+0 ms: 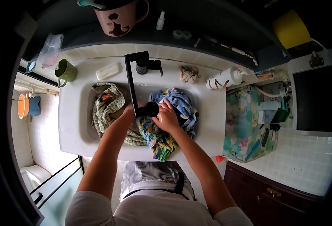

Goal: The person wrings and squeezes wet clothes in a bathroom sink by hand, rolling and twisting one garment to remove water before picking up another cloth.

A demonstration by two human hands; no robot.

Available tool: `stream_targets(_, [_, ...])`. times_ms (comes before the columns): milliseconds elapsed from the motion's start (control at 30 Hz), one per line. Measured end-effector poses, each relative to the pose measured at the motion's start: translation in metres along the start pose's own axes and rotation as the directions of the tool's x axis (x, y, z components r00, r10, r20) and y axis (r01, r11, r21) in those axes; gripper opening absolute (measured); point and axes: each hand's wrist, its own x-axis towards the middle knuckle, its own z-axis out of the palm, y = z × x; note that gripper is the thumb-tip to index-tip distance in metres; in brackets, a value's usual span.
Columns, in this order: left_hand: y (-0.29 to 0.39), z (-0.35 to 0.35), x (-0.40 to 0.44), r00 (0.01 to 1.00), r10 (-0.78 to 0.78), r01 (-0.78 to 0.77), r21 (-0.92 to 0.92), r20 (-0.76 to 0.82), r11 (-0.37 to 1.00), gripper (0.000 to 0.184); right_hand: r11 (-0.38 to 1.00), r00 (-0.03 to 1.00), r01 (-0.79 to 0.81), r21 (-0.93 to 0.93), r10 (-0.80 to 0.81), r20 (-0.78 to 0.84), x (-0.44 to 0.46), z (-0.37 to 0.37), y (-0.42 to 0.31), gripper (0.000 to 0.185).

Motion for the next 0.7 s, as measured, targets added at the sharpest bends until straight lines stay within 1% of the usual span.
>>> stream_targets(33, [-0.03,0.017,0.007,0.984,0.146,-0.161,-0.147,-0.105,0.976,0.02,1.0,1.0,0.004,-0.005,-0.004,-0.001,0.0,-0.001,0.0,0.029])
stream_targets(100, [-0.051,0.025,0.011,0.932,0.27,-0.334,-0.283,-0.24,0.899,0.018,1.0,1.0,0.008,-0.004,-0.008,0.002,0.0,-0.002,0.0,0.028])
stream_targets(167, [-0.062,0.03,0.015,0.901,0.333,-0.422,-0.387,-0.278,0.819,0.018,1.0,1.0,0.004,0.007,-0.004,0.014,0.001,-0.003,-0.002,0.028])
stream_targets(233, [-0.058,0.026,0.012,0.916,0.338,-0.402,-0.452,-0.218,0.797,0.019,1.0,1.0,0.013,0.018,-0.013,0.0,0.001,-0.001,-0.001,0.028])
stream_targets(367, [-0.053,0.022,0.008,0.93,0.348,-0.356,-0.521,-0.117,0.776,0.02,0.999,0.999,0.024,0.029,-0.023,-0.038,0.0,0.002,0.001,0.027])
stream_targets(467, [-0.052,0.019,0.007,0.936,0.349,-0.323,-0.531,-0.054,0.783,0.021,1.0,1.0,0.019,0.011,-0.019,-0.005,0.001,0.0,0.001,0.028])
stream_targets(567, [-0.055,0.018,0.005,0.937,0.349,-0.282,-0.564,0.011,0.776,0.022,0.999,1.0,0.021,0.026,-0.021,-0.008,0.0,0.0,0.001,0.028])
stream_targets(600, [-0.057,0.019,0.006,0.932,0.362,-0.264,-0.648,0.019,0.714,0.022,0.999,0.999,0.026,0.037,-0.026,-0.022,0.0,0.002,0.002,0.027])
stream_targets(633, [-0.06,0.02,0.005,0.924,0.381,-0.241,-0.754,0.013,0.611,0.023,0.998,0.999,0.032,0.048,-0.03,-0.036,0.0,0.005,0.002,0.027])
stream_targets(667, [-0.062,0.023,0.003,0.894,0.438,-0.201,-0.956,-0.091,0.211,0.022,0.998,0.998,0.036,0.059,-0.033,-0.051,0.0,0.007,0.003,0.027])
stream_targets(700, [-0.058,0.025,0.006,0.915,0.403,-0.216,-0.863,-0.017,0.456,0.019,0.999,0.998,0.04,0.036,-0.039,-0.043,0.0,0.005,0.005,0.027])
